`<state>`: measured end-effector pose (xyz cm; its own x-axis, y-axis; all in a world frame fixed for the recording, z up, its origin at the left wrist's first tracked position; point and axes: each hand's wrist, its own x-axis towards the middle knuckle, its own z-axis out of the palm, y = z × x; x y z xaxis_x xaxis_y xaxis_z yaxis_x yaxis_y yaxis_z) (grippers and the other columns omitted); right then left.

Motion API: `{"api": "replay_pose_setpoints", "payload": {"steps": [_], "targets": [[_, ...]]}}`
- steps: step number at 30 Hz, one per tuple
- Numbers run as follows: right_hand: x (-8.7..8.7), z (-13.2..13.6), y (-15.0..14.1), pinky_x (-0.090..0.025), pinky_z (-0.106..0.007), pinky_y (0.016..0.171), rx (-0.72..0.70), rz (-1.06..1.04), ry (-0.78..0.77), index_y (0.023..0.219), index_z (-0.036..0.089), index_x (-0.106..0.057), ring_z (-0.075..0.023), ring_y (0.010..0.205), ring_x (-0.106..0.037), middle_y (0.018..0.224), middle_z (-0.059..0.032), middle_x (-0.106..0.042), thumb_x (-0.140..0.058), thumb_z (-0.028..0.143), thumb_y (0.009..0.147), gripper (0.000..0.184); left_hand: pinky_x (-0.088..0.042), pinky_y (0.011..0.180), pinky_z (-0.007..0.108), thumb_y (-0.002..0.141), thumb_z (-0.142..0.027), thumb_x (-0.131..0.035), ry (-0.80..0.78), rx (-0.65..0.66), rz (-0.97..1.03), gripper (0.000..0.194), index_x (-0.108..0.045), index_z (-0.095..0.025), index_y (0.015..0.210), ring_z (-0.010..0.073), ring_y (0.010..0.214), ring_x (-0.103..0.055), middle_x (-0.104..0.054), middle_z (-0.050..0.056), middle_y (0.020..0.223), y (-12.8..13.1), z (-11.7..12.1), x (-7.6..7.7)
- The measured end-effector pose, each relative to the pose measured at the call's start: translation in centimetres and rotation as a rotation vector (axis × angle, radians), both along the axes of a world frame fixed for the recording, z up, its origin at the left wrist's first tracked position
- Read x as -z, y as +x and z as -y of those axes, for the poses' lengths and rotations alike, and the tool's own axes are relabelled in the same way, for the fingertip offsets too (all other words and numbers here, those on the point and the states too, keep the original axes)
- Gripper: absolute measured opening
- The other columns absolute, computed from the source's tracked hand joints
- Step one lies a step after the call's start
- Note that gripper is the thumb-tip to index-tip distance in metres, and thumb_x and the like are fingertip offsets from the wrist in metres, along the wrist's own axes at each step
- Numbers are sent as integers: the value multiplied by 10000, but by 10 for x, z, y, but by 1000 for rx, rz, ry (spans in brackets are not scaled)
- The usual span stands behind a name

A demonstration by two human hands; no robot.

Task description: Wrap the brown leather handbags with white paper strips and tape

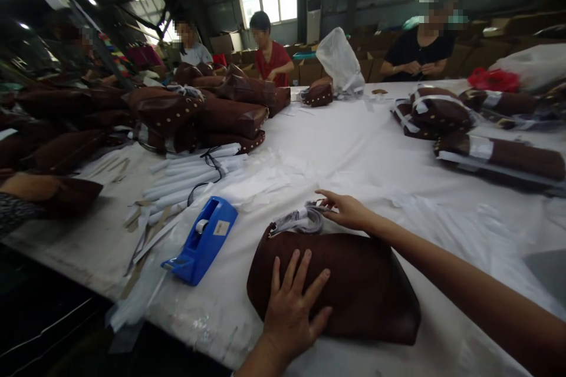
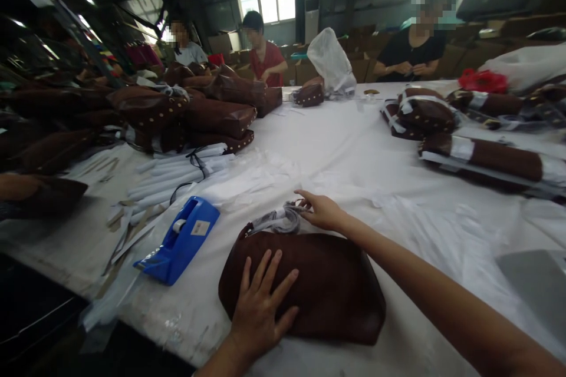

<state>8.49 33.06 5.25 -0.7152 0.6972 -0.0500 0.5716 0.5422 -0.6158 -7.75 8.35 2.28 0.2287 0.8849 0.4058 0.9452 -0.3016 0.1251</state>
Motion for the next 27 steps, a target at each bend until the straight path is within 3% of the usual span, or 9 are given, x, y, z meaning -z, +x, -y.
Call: {"api": "replay_pose_setpoints", "payload": {"steps": [4,7,11,14,16,18,20,22,27], "targets": [[-7,3,-14,-483,-410,953,-35,66,-100,1565,250,-246,-300,1139,-642,1272,-111,-676,-554,590,894,812,-52,1202,573,875,-584,-586,-12,-1,-6,686,-379,-376,1495,336,1468,-298,-279,81,1622,-1,0,0],[-5,10,-26,-506,-411,861,-28,251,30,1586,236,-177,-335,1087,-657,1240,-148,-678,-580,529,899,849,-58,1201,575,874,-582,-585,-21,-3,-12,691,-375,-372,1498,337,1470,-294,-276,87,1622,-1,0,-1],[-1,15,-30,-504,-334,810,-61,236,323,1410,246,-516,-267,1058,-632,1130,-104,-689,-556,233,920,492,-52,1202,573,886,-556,-576,-45,5,-55,686,-358,-365,1508,332,1481,-271,-281,99,1618,-2,-1,-5],[-2,11,-27,-468,-383,933,-216,159,459,1255,245,-644,-267,1129,-579,1203,-111,-652,-554,147,900,379,-55,1201,576,887,-547,-576,-51,9,-63,681,-364,-360,1507,336,1478,-276,-289,103,1614,-2,-2,-5],[-2,3,-26,-401,-440,1044,-273,102,433,1351,241,-582,-296,1252,-508,1384,-130,-557,-656,180,846,514,-57,1201,578,880,-566,-577,-45,6,-42,684,-375,-365,1502,338,1474,-285,-292,97,1614,-2,-2,-3],[0,-6,-26,-392,-419,1063,-315,105,281,1430,220,-508,-302,1283,-498,1436,-137,-522,-738,263,795,677,-61,1202,580,873,-580,-580,-45,-2,-25,688,-382,-372,1497,339,1471,-291,-295,90,1614,-1,-2,-3],[2,-13,-30,-458,-358,965,-326,179,124,1432,200,-508,-283,1174,-582,1328,-126,-607,-740,326,793,690,-66,1201,582,875,-572,-582,-60,-6,-31,684,-382,-371,1498,343,1469,-294,-291,92,1615,-1,-2,-3],[3,-15,-36,-484,-327,850,-292,261,113,1347,214,-591,-268,1053,-626,1188,-102,-662,-715,331,807,566,-69,1200,585,879,-557,-582,-77,-5,-48,682,-376,-368,1501,347,1470,-292,-286,97,1617,-1,-2,-3],[2,-3,-51,-432,-374,831,-247,230,579,1115,197,-674,-289,1039,-552,1121,-119,-632,-604,212,886,240,-66,1201,584,866,-588,-585,-54,-3,-30,693,-378,-384,1496,341,1465,-304,-296,88,1614,-1,-2,-1]]}}
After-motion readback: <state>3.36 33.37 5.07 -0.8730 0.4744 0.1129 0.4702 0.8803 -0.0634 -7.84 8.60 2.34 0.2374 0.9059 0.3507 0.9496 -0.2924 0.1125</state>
